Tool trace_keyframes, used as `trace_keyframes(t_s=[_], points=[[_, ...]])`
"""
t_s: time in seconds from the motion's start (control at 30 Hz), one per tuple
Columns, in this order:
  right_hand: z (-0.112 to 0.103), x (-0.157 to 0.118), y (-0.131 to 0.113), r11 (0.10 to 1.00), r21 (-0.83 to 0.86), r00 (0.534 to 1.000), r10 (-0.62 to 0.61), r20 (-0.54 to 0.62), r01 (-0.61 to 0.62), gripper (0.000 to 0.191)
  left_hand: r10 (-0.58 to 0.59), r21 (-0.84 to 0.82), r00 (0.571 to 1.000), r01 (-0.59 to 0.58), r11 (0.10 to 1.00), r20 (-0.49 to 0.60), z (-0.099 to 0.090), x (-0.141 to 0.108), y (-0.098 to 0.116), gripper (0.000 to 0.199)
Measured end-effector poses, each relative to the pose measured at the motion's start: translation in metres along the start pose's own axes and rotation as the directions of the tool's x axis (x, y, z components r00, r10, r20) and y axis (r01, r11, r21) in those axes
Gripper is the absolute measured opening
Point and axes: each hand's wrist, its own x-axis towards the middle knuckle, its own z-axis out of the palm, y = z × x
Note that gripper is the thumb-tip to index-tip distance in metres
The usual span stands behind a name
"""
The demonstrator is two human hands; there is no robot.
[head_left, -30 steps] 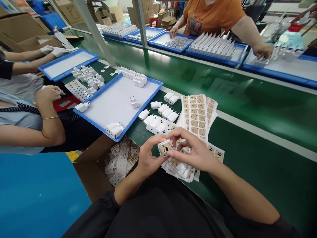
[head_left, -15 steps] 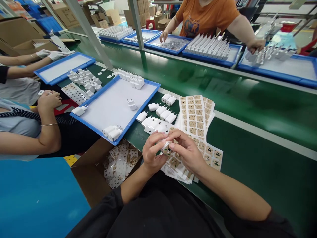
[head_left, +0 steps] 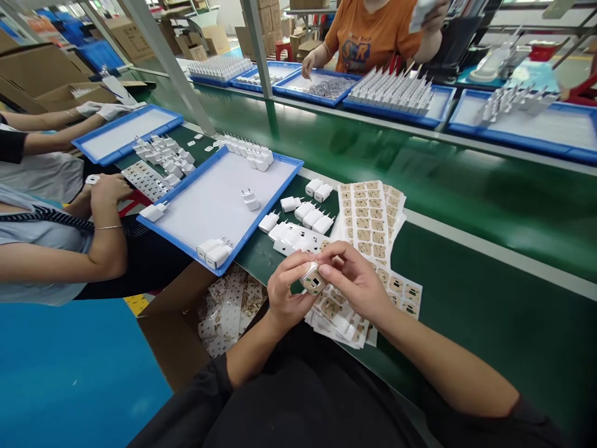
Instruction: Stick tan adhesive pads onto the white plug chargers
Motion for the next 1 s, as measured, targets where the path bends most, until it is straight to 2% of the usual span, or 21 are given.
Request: trace_keyframes(t_s=[0.07,0.1,0.17,0.2,0.23,0.27,0.3,0.37,0.4,0.43,0.47,0.53,0.6,0.67,0.73,0.8,0.9,1.0], points=[[-0.003,0.001,-0.003,0.950,-0.248,0.979,-0.201,-0.019,0.190,0.007,-0.058,-0.032,0.998,0.059,0.998,0.022,-0.001,-0.002,0.002,0.053],[-0.003,0.000,-0.005,0.879,-0.372,0.948,-0.318,0.012,0.299,0.010,-0.115,-0.055,0.993,0.117,0.992,0.036,-0.001,-0.002,0.003,0.051],[-0.004,-0.001,-0.009,0.728,-0.485,0.869,-0.464,0.171,0.484,0.012,-0.283,-0.086,0.956,0.289,0.953,0.077,-0.003,-0.004,0.004,0.046],[-0.004,-0.002,-0.011,0.706,-0.452,0.838,-0.474,0.271,0.546,0.011,-0.378,-0.085,0.921,0.386,0.919,0.094,-0.005,-0.004,0.004,0.042],[-0.004,-0.003,-0.012,0.735,-0.380,0.822,-0.446,0.354,0.563,0.009,-0.464,-0.073,0.881,0.471,0.879,0.097,-0.009,-0.004,0.002,0.039],[-0.005,-0.004,-0.012,0.795,-0.304,0.827,-0.392,0.404,0.525,0.007,-0.527,-0.057,0.846,0.532,0.845,0.084,-0.014,-0.004,0.001,0.036],[-0.006,-0.004,-0.012,0.858,-0.262,0.855,-0.314,0.413,0.442,0.006,-0.569,-0.040,0.820,0.572,0.820,0.062,-0.022,-0.003,-0.001,0.034],[-0.009,-0.002,-0.007,0.932,-0.293,0.931,-0.102,0.351,0.213,0.005,-0.601,-0.010,0.799,0.602,0.799,0.013,-0.043,-0.004,-0.005,0.032],[-0.009,0.001,-0.003,0.936,-0.337,0.949,0.008,0.314,0.104,0.005,-0.602,0.002,0.798,0.602,0.798,-0.008,-0.057,-0.004,-0.005,0.033],[-0.007,0.005,0.001,0.924,-0.382,0.948,0.104,0.301,0.020,0.006,-0.599,0.012,0.800,0.599,0.800,-0.034,-0.072,-0.005,-0.005,0.035],[-0.003,0.010,0.006,0.908,-0.418,0.931,0.178,0.319,-0.030,0.007,-0.592,0.021,0.803,0.594,0.804,-0.070,-0.088,-0.007,-0.004,0.036],[0.016,0.023,0.017,0.880,-0.473,0.862,0.266,0.431,-0.036,0.010,-0.573,0.040,0.802,0.586,0.809,-0.171,-0.119,-0.011,-0.002,0.040],[0.049,0.037,0.029,0.845,-0.530,0.761,0.297,0.577,0.072,0.014,-0.555,0.056,0.782,0.591,0.805,-0.283,-0.146,-0.016,0.000,0.043],[0.090,0.050,0.041,0.787,-0.569,0.656,0.302,0.692,0.238,0.020,-0.537,0.063,0.754,0.599,0.798,-0.377,-0.167,-0.019,-0.003,0.045],[0.131,0.059,0.053,0.759,-0.577,0.620,0.304,0.723,0.301,0.031,-0.502,0.073,0.726,0.599,0.798,-0.469,-0.183,-0.020,-0.011,0.046],[0.161,0.063,0.063,0.732,-0.590,0.571,0.338,0.749,0.341,0.042,-0.461,0.101,0.697,0.603,0.791,-0.549,-0.195,-0.016,-0.025,0.046],[0.176,0.062,0.068,0.713,-0.581,0.487,0.375,0.789,0.393,0.039,-0.417,0.110,0.667,0.598,0.794,-0.617,-0.210,-0.003,-0.054,0.045],[0.164,0.058,0.063,0.720,-0.557,0.458,0.365,0.811,0.413,0.037,-0.422,0.056,0.664,0.572,0.819,-0.617,-0.216,0.010,-0.087,0.046]])
